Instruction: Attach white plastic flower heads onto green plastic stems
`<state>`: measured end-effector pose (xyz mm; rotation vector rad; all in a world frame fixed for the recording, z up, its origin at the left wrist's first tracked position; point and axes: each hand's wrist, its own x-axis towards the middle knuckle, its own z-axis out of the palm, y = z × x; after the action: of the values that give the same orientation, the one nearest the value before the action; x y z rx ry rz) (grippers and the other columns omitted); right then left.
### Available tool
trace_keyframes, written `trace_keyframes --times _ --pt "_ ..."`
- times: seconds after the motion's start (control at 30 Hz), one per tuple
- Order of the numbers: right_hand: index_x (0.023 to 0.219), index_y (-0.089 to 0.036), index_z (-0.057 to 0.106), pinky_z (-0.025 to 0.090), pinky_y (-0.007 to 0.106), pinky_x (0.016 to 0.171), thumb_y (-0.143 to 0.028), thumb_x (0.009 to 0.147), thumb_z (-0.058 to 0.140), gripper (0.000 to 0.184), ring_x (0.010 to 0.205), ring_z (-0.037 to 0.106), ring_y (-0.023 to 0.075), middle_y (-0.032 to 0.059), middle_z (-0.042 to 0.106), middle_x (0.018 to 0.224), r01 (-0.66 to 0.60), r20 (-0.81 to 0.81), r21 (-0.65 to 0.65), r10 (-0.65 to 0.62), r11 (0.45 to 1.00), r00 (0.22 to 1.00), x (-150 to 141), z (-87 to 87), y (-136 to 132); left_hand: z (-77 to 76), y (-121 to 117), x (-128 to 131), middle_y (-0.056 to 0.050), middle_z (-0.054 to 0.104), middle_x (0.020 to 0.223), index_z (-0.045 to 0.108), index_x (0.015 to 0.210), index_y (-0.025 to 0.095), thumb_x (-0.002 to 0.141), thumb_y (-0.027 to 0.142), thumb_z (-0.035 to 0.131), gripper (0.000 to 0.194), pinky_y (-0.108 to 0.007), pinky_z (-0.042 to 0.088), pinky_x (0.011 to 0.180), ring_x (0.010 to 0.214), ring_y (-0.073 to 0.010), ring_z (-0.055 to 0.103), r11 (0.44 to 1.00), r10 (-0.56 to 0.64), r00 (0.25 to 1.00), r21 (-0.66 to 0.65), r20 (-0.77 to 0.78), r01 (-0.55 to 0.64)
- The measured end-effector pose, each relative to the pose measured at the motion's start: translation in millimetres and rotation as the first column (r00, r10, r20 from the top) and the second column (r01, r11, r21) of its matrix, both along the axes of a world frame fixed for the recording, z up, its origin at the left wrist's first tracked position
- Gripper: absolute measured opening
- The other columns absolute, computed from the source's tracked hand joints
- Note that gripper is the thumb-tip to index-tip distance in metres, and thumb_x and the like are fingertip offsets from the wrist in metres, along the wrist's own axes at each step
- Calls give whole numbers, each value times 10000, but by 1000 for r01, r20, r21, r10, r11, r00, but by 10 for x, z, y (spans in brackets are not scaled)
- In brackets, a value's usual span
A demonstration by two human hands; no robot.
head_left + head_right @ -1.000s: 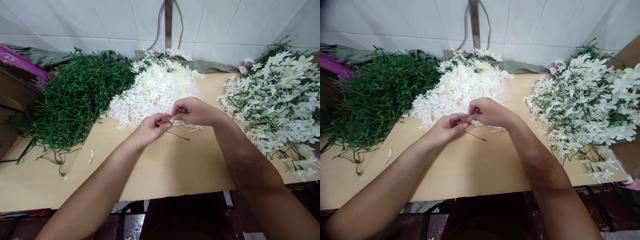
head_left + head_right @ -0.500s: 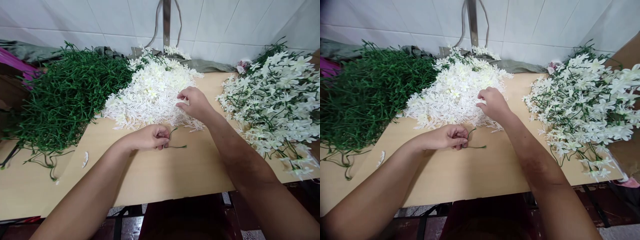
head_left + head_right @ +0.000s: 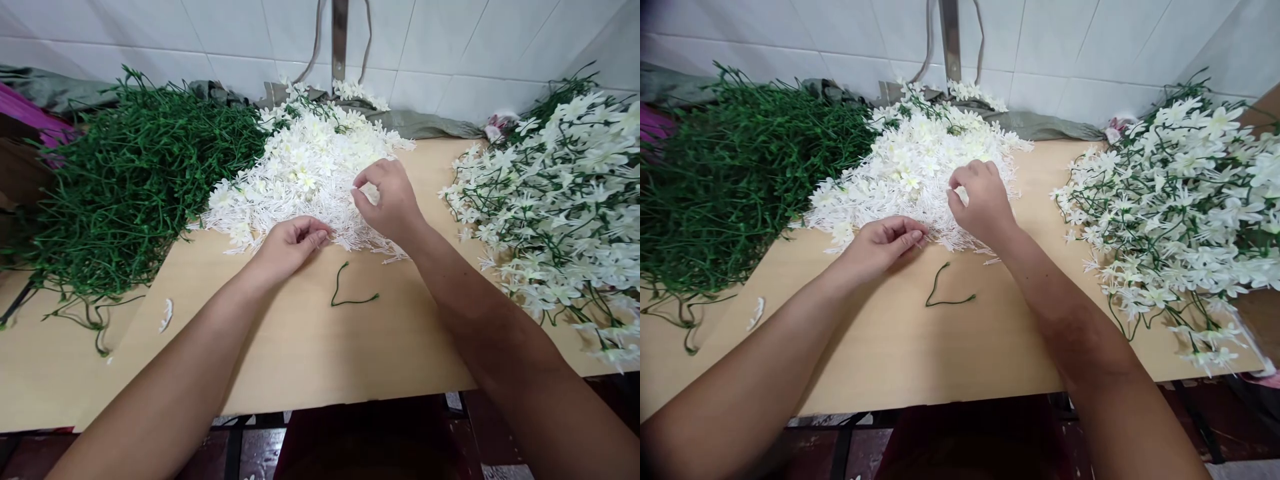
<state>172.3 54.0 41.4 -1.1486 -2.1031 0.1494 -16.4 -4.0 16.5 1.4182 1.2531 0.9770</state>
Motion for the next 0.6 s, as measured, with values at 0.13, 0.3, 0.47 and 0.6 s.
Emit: trace_keyframes --times 0.13,0.3,0.47,0.6 --pt "686 -207 462 488 331 746 -128 780 521 136 908 548 178 57 579 900 -173 -230 -134 139 976 963 -75 102 -114 -23 7 95 -47 692 849 692 977 153 736 328 714 299 -232 424 609 687 -116 555 981 150 984 109 94 -160" --pt "682 -207 430 495 296 635 -90 769 492 158 735 554 127 32 560 790 -267 -405 -348 113 899 907 -109 117 -141 60 48 -110 -38 688 782 725 868 155 765 269 671 163 -254 436 628 674 -129 567 946 260 958 230 -118 -228" --pt "786 -209 513 455 283 540 -123 807 529 90 596 498 114 -1 488 663 -246 -393 -384 84 890 916 -61 39 -52 160 79 -506 -16 659 674 744 795 193 754 249 665 105 -280 390 595 591 -127 511 913 360 829 346 -428 -219" --pt "824 -207 525 440 262 537 -144 825 567 76 612 502 103 -8 499 671 -296 -378 -443 123 846 918 -107 19 -81 94 89 -560 -38 657 799 755 891 194 727 274 680 197 -297 397 636 648 -141 523 948 234 761 317 -605 -39"
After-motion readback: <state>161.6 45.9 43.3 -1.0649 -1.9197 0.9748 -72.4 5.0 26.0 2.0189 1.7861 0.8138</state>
